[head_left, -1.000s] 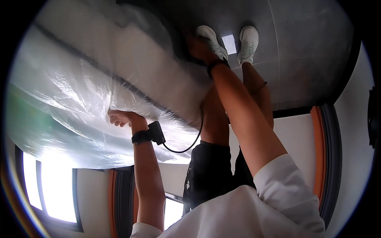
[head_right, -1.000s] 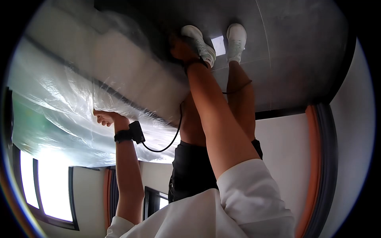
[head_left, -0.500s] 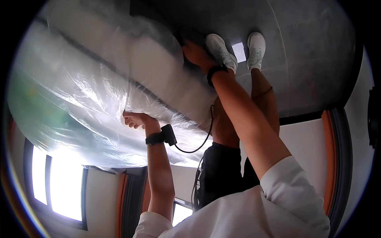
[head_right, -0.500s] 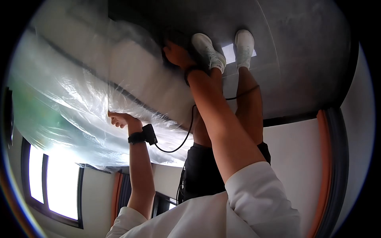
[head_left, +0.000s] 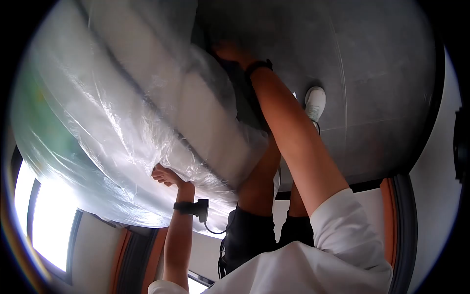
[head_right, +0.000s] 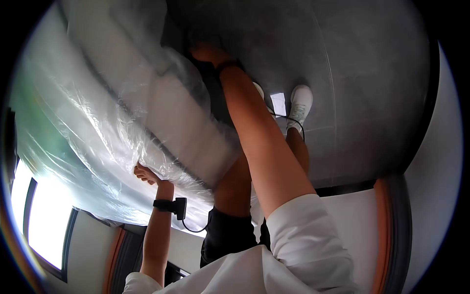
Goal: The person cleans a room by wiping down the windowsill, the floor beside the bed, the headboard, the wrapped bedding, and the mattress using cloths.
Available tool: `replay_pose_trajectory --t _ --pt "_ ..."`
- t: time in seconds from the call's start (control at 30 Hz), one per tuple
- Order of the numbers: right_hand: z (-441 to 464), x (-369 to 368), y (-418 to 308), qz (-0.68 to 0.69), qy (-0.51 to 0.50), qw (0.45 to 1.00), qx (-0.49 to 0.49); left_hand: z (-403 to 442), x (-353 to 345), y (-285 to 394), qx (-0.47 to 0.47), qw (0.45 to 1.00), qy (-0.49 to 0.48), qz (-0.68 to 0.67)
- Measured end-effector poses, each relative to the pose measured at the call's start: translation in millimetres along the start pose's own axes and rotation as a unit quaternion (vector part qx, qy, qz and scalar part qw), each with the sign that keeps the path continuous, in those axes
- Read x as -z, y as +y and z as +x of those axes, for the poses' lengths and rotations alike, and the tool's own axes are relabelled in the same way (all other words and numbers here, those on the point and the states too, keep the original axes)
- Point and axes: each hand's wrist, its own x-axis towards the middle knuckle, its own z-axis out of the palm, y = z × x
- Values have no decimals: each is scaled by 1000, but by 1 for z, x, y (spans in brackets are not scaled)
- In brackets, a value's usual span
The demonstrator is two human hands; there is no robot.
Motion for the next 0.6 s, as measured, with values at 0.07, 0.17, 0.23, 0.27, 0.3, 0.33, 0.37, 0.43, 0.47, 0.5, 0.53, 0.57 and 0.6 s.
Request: replay_pose_trajectory --t 0.07,0.17,0.23,0.27,0.3,0.33,0.37,0.43,0.47,0.5,0.53,0.57,0.6 --pt "24 -24 8 -13 -3 997 -81 30 -43 -50 -5 999 -2 44" --pt "-1 -65 36 61 59 992 -89 18 8 -12 86 992 -51 -80" --pt "-69 -31 54 -245 55 923 293 13 23 14 157 946 -157 -237" --pt "-102 -20 64 -163 -34 969 181 10 31 24 153 943 -168 -245" --pt "-138 -16 71 -72 -121 988 61 7 41 28 151 928 -184 -286" --pt "-184 24 30 -25 -162 985 -60 7 54 30 149 912 -199 -326" --pt "-226 74 -14 25 -193 964 -182 9 61 31 142 907 -213 -333" --pt "-297 103 6 152 -174 941 -249 14 63 29 130 903 -265 -312" --pt "-337 117 11 159 -127 930 -306 20 68 28 109 908 -282 -289" --pt "-381 130 15 167 -73 914 -362 35 50 21 109 924 -291 -222" --pt "-426 142 13 144 -32 919 -365 38 45 15 65 928 -302 -209" --pt "-473 170 -29 88 3 914 -395 37 52 10 1 927 -317 -202" --pt "-514 177 -32 87 9 913 -398 39 46 4 -53 921 -329 -202"
